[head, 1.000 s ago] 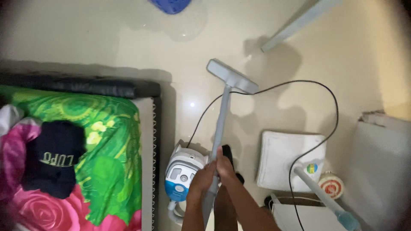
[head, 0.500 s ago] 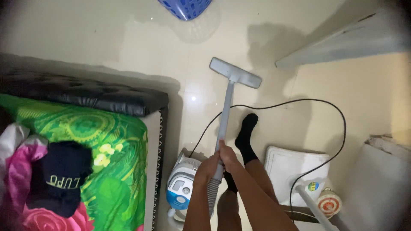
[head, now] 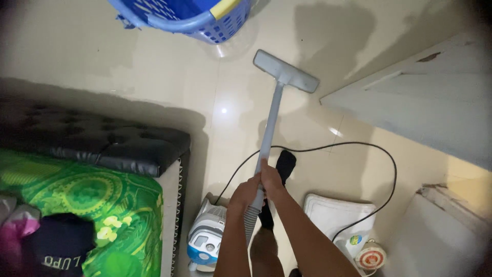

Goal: Vacuuming the floor around a bed and other furniture.

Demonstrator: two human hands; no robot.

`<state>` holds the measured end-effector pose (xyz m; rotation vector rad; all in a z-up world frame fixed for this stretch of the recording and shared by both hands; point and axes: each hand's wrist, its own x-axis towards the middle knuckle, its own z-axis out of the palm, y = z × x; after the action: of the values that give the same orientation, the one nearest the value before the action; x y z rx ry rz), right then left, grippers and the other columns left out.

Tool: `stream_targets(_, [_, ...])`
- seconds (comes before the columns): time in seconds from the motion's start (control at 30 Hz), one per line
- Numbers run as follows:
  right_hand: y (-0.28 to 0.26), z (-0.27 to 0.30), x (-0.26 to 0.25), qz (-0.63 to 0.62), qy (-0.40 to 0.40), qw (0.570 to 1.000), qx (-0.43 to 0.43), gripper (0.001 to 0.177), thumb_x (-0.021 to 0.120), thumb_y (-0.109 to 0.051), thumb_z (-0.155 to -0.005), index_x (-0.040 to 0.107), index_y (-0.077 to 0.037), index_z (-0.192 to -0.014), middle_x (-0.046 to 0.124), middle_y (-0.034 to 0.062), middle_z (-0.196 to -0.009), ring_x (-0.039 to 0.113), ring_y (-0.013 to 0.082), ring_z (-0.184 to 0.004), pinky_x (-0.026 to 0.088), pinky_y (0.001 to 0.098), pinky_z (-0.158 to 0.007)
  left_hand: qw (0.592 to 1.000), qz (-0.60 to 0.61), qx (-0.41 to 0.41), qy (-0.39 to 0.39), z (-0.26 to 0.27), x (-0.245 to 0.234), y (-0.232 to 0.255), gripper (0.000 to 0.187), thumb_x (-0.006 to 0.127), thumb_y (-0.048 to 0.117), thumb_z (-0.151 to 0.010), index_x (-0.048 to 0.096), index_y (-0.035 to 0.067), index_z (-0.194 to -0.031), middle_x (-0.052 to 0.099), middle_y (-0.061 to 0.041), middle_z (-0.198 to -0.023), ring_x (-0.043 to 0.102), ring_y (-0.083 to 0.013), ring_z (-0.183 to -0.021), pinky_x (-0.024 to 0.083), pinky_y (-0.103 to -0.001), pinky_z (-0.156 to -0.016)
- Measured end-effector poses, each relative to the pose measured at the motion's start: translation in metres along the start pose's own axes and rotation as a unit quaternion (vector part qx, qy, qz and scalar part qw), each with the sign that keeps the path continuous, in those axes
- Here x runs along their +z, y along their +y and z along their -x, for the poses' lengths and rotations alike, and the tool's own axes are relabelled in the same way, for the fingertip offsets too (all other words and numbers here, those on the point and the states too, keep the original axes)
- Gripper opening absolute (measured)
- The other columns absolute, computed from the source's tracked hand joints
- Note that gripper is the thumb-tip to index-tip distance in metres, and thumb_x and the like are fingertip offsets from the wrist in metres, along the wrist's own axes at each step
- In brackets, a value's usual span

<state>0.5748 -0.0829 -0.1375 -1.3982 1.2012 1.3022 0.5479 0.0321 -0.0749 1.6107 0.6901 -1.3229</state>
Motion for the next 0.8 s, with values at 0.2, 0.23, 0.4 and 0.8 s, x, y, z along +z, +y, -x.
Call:
stream_targets(0.2, [-0.044,-0.027,-0.020,-0.013,0.011,0.999,-0.035,0.073,0.042,-0.066,-0.096,0.068,-0.002,-0.119,0.069,0.0165,-0.107,0.066,0.0323,-0.096,0.054,0.0544,-0.076,0.994,0.109,-0.021,-0.004,-0.019,-0.019,0.055,0.056,0.036,0.050,-0.103,0.062,0.010,-0.134,0.073,-0.015,-0.092,0.072,-0.0237,-0.070,0.056,-0.036,-0.065])
stream_targets(0.23, [-0.054,-0.024,-0.024,-0.013,0.012,0.999,-0.032,0.073,0.042,-0.066,-0.096,0.068,-0.002,-0.119,0.069,0.0165,-0.107,0.066,0.0323,-0.096,0.054,0.0544,-0.076,0.994,0.109,-0.024,-0.007,-0.019,-0.021,0.067,0.056,0.036,0.050,-0.103,0.062,0.010,-0.134,0.073,-0.015,-0.092,0.072,-0.0237,-0.070,0.056,-0.036,-0.065])
stream_targets(0.4, [-0.112,-0.022,-0.045,0.018,0.042,0.999,0.002,0.075,0.036,-0.069,-0.097,0.065,-0.004,-0.121,0.065,0.0144,-0.107,0.061,0.0318,-0.095,0.051,0.0550,-0.076,0.969,0.228,-0.092,-0.024,-0.046,-0.031,0.116,0.067,0.044,0.058,-0.101,0.071,-0.002,-0.112,0.070,-0.015,-0.079,0.067,-0.0251,-0.067,0.053,-0.039,-0.062])
stream_targets(0.8, [-0.133,-0.040,-0.042,-0.013,0.051,0.997,-0.054,0.071,0.041,-0.066,-0.100,0.063,0.001,-0.103,0.057,0.0126,-0.084,0.052,0.0270,-0.073,0.043,0.0480,-0.064,0.978,0.196,-0.072,-0.031,-0.080,-0.043,0.103,0.069,0.040,0.061,-0.099,0.071,0.000,-0.106,0.070,-0.014,-0.078,0.067,-0.0231,-0.063,0.054,-0.037,-0.061])
